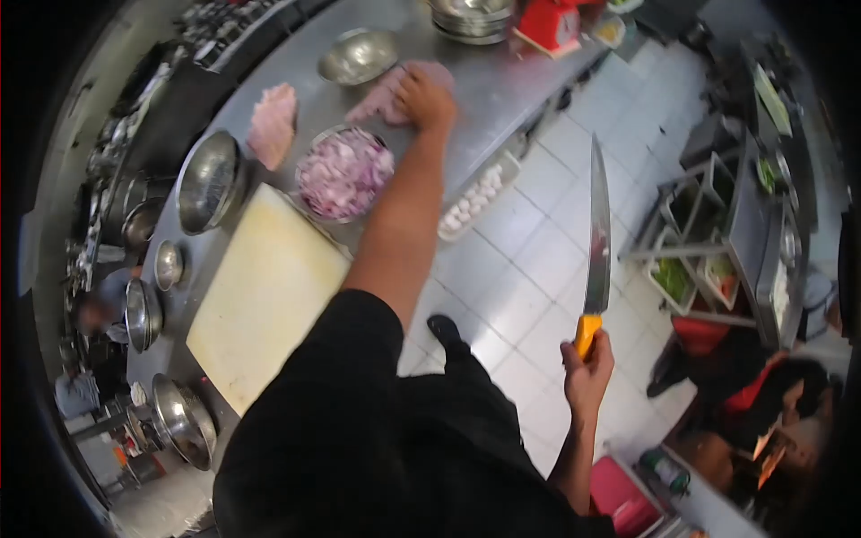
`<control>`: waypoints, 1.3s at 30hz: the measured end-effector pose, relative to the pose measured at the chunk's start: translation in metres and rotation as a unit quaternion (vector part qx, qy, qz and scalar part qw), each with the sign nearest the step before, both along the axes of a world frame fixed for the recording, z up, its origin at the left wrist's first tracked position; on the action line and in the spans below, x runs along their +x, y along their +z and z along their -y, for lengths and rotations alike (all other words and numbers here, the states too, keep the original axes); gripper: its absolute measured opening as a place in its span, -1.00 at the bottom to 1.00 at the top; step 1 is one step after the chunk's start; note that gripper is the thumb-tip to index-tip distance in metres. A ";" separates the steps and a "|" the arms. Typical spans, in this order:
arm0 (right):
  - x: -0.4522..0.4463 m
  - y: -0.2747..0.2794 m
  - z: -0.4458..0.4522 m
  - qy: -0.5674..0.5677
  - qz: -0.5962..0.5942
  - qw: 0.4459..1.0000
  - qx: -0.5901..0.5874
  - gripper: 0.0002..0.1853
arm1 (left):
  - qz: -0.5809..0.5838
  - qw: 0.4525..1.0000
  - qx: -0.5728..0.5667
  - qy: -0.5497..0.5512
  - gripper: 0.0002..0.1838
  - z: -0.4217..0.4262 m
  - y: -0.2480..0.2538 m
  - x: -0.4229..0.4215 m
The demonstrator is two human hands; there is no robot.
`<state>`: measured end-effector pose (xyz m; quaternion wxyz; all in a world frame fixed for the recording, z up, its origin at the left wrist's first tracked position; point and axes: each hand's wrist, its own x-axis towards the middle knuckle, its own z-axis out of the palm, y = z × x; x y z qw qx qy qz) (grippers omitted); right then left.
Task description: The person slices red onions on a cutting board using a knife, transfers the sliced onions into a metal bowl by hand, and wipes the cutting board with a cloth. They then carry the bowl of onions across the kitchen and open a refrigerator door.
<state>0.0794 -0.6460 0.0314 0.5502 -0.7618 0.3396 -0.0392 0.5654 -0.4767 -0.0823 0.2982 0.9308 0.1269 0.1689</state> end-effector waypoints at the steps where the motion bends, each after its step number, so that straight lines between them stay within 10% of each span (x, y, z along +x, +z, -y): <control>1: -0.005 0.005 0.001 -0.012 0.002 1.000 -0.006 -0.65 | -0.027 0.999 -0.021 -0.031 -0.36 -0.003 0.006 0.005; 5: 0.010 0.029 0.003 -0.065 0.043 0.997 -0.021 -0.71 | 0.062 0.983 -0.170 -0.019 -0.52 0.037 0.055 -0.019; 7: 0.021 0.037 0.006 -0.083 0.088 0.993 -0.018 -0.72 | 0.005 0.866 -0.488 -0.110 -0.59 0.054 0.109 -0.065; 10: 0.035 0.045 0.010 -0.098 0.173 0.980 -0.008 -0.78 | 0.011 0.661 -0.679 -0.319 -0.64 0.054 0.182 -0.175; 11: 0.037 0.044 0.010 -0.098 0.202 0.974 -0.012 -0.79 | -0.021 0.704 -0.650 -0.284 -0.58 0.056 0.187 -0.202; 14: 0.039 0.064 -0.017 -0.057 0.215 0.974 -0.044 -0.77 | 0.025 0.591 -0.718 -0.366 -0.50 0.048 0.202 -0.300; 20: -0.013 0.069 -0.141 0.201 0.264 0.936 -0.117 -0.60 | 0.146 0.839 -0.477 -0.220 -0.47 -0.058 0.208 -0.423; 26: -0.089 0.052 -0.252 0.352 0.149 0.923 -0.036 -0.62 | 0.158 0.898 -0.412 0.007 -0.51 -0.198 0.171 -0.493; 30: -0.132 0.049 -0.278 0.383 0.107 0.917 -0.006 -0.54 | 0.203 0.838 -0.498 0.092 -0.56 -0.294 0.159 -0.485; 39: -0.130 0.042 -0.246 0.345 0.060 0.937 0.003 -0.48 | 0.220 0.927 -0.264 0.154 -0.57 -0.469 0.216 -0.465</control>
